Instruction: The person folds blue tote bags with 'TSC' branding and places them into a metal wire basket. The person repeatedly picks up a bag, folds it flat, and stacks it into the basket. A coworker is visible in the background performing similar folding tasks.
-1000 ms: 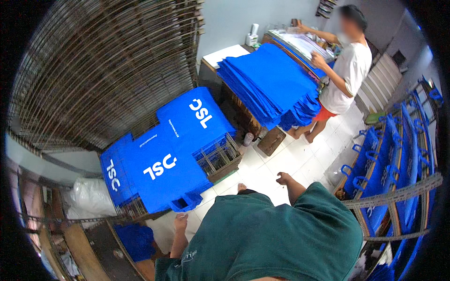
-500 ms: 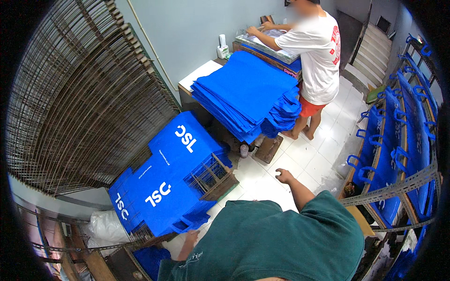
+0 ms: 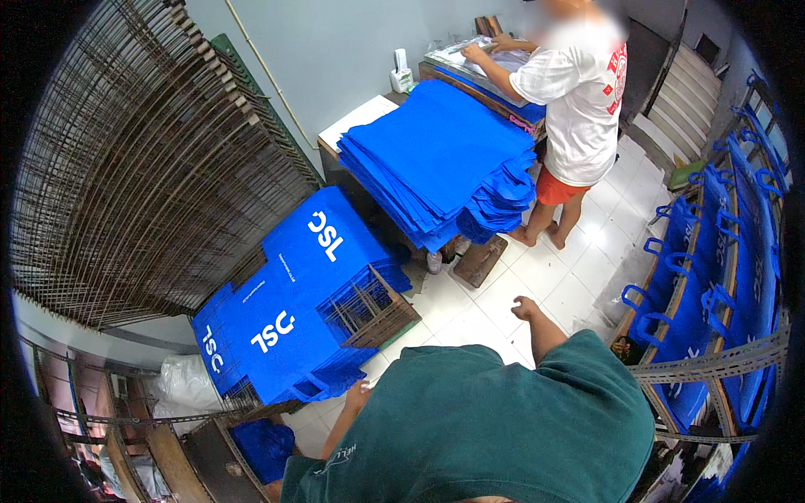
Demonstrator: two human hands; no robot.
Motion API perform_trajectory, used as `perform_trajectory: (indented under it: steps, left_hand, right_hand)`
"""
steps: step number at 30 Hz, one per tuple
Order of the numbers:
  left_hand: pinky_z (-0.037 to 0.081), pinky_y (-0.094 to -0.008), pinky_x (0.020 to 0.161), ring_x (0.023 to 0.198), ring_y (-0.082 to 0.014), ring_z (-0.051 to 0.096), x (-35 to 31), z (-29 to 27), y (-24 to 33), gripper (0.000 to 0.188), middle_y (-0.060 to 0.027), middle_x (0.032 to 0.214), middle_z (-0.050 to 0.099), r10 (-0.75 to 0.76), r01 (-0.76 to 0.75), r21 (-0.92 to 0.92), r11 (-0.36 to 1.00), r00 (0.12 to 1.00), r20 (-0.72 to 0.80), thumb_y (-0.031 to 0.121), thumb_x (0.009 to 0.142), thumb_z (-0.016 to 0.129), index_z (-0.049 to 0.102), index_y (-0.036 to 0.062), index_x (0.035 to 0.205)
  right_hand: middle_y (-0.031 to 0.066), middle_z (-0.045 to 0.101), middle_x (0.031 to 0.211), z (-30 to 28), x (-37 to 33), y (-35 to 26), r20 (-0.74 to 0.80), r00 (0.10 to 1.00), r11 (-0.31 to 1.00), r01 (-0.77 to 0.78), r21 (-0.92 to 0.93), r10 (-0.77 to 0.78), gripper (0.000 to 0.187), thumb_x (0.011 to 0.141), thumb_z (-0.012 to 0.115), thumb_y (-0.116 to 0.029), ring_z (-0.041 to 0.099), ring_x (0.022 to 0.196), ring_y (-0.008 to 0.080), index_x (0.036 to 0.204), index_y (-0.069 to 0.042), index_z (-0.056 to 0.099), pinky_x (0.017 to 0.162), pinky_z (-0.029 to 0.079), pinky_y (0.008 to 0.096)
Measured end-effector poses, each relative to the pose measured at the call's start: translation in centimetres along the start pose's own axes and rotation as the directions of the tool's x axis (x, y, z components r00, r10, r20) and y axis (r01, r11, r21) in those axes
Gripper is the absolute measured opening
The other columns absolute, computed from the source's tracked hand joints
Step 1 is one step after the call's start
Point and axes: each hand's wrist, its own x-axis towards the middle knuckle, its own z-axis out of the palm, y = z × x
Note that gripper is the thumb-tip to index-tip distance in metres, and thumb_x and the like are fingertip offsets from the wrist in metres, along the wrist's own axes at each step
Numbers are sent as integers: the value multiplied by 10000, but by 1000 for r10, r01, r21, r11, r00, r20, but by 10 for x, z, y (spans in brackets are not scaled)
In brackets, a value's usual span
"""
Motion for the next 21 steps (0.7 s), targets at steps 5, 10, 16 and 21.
perform_trajectory:
  steps: [5, 10, 16, 21]
  left_hand:
    - [496, -353, 646, 684, -251, 633, -42, 14, -98, 426, -114, 772, 658, 5, 34, 393, 919, 995, -97, 401, 716, 720, 603, 90, 982]
    - [501, -338, 682, 688, -253, 627, -57, -9, -62, 430, -129, 768, 656, -426, 417, -282, 864, 904, 29, 411, 695, 730, 611, 92, 957]
    - [495, -340, 722, 769, -229, 637, -50, 7, -33, 484, -128, 821, 670, -223, 217, -83, 973, 972, -74, 403, 697, 728, 599, 65, 1018]
    - [502, -332, 690, 735, -209, 637, -44, 12, 4, 495, -122, 806, 668, -255, 258, -226, 939, 966, 41, 411, 708, 722, 589, 69, 1040]
  right_hand:
    - [204, 592, 1131, -23, -7, -69, 49, 995, 996, 84, 43, -86, 507, 709, 635, -284, 544, 1092, 335, 1176, -100, 569, 946, 431, 371]
    - [207, 597, 1120, -22, -11, -75, 92, 990, 994, 108, -27, -105, 486, 721, 626, -275, 547, 1089, 331, 1172, -105, 569, 949, 427, 376]
    - [205, 616, 1080, -12, -10, -65, 135, 985, 991, 115, -64, -106, 509, 697, 637, -272, 575, 1048, 323, 1172, -103, 570, 900, 456, 366]
    - [215, 602, 1110, -13, -10, -65, 138, 985, 991, 115, -64, -106, 506, 716, 640, -278, 561, 1070, 333, 1182, -96, 568, 922, 442, 366]
